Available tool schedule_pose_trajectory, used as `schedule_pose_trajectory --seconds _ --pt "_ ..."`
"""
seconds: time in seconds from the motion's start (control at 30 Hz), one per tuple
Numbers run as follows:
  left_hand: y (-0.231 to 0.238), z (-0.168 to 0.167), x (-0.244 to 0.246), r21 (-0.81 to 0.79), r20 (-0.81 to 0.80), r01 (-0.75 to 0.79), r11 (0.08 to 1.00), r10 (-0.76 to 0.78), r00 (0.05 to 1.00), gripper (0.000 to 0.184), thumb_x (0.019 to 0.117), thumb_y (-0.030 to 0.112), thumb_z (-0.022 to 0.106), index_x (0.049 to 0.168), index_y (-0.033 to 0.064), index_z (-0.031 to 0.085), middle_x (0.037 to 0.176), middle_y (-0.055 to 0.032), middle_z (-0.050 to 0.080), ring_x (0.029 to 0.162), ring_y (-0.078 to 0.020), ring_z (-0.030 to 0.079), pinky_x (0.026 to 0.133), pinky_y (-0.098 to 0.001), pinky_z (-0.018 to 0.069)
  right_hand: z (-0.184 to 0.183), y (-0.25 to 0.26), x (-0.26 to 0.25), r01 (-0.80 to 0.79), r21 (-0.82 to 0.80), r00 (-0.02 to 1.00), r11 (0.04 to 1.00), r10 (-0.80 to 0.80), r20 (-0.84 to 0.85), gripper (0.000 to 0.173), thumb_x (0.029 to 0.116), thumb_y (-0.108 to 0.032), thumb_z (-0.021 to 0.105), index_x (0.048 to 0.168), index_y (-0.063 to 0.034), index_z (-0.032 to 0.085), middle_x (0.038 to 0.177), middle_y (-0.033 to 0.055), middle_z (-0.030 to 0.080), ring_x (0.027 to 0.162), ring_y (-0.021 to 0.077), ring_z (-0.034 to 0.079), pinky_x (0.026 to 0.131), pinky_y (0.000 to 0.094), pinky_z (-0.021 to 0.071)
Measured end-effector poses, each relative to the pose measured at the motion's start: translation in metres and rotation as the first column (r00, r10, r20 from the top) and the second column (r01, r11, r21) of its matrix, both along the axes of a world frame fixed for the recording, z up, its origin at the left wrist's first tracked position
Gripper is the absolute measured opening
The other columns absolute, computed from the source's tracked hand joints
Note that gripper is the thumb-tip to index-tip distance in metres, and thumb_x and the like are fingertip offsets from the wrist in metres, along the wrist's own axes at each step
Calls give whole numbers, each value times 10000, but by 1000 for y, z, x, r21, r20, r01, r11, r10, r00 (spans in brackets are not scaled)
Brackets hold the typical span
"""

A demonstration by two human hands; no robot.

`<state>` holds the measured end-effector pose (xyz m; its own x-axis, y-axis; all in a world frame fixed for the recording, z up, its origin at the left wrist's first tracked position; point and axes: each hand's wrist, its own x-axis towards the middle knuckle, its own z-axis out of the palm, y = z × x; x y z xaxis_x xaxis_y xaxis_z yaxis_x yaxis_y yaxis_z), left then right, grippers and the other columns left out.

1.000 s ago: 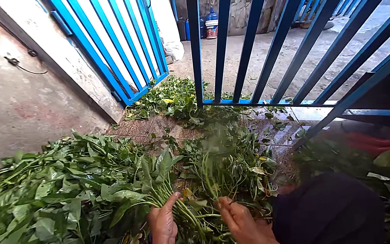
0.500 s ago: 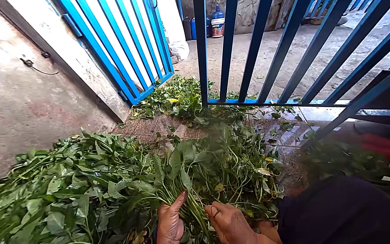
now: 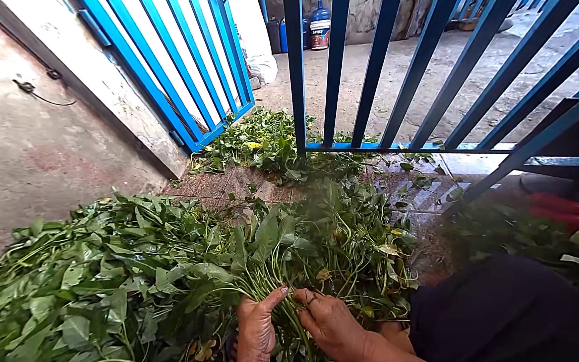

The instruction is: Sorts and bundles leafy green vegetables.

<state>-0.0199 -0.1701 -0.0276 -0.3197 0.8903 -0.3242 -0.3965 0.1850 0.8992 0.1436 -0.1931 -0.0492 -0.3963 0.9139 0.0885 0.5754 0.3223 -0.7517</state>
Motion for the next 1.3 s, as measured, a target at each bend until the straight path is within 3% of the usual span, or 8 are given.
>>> schedule_pose_trajectory --seconds 0.23,0.47,0.57,0.7,0.83,1.03,1.17,1.3 --pt "-1 -3 -4 -49 31 85 995 -83 996 488 691 -163 766 1133 -139 559 906 -258 729 812 -301 747 759 -418 638 2 5 -13 -10 20 999 1000 9 39 323 1050 -262 453 940 -37 658 805 132 674 730 282 700 610 474 563" --pt "0 13 -28 -34 -66 -248 968 246 967 318 837 -155 687 1122 -90 561 784 -167 707 617 -241 698 573 -387 621 -24 -26 26 9 358 978 934 -83 191 167 935 -146 548 843 -49 649 807 110 679 724 252 705 625 426 579" --pt "0 27 -60 53 -140 -427 903 430 892 247 894 -120 650 1108 -49 549 760 -99 697 616 -184 697 569 -340 623 -29 -53 77 14 -48 899 999 8 438 249 988 -165 525 962 20 691 947 213 722 881 374 734 780 548 585" --pt "1 39 -70 255 -158 -589 767 634 757 193 923 -120 612 1088 -40 553 781 -56 671 692 -130 690 665 -294 619 -29 -40 101 162 -737 685 657 463 563 496 1028 -397 567 1388 -60 612 1462 384 439 1232 595 528 948 745 461" --pt "-1 30 -67 215 -56 -529 821 552 832 174 972 -81 560 1134 -17 573 844 -51 697 761 -133 709 742 -306 626 -25 1 86 261 -646 757 717 264 598 458 1043 -407 513 1288 -52 668 1363 297 584 1176 508 617 927 716 498" --pt "-3 30 -43 19 119 -262 965 258 959 171 1020 -31 497 1173 -19 573 843 -128 733 730 -231 739 672 -379 640 -92 56 83 665 -600 730 445 -218 648 456 1019 -354 513 1269 11 625 1315 213 651 1228 357 641 986 585 521" --pt "-1 27 -30 46 129 -251 967 243 961 170 980 -87 521 1137 -49 577 815 -160 735 703 -248 746 653 -385 649 -140 55 91 607 -770 618 195 -726 303 297 1016 -243 607 1233 -43 639 1031 173 666 802 266 689 722 441 592" --pt "3 23 -29 73 126 -264 962 254 959 186 957 -112 531 1127 -62 588 888 -162 744 751 -241 747 699 -370 646 -86 54 90 718 -541 669 437 -649 362 356 1059 -329 520 1220 -86 723 1199 146 717 1143 299 673 1018 528 500"
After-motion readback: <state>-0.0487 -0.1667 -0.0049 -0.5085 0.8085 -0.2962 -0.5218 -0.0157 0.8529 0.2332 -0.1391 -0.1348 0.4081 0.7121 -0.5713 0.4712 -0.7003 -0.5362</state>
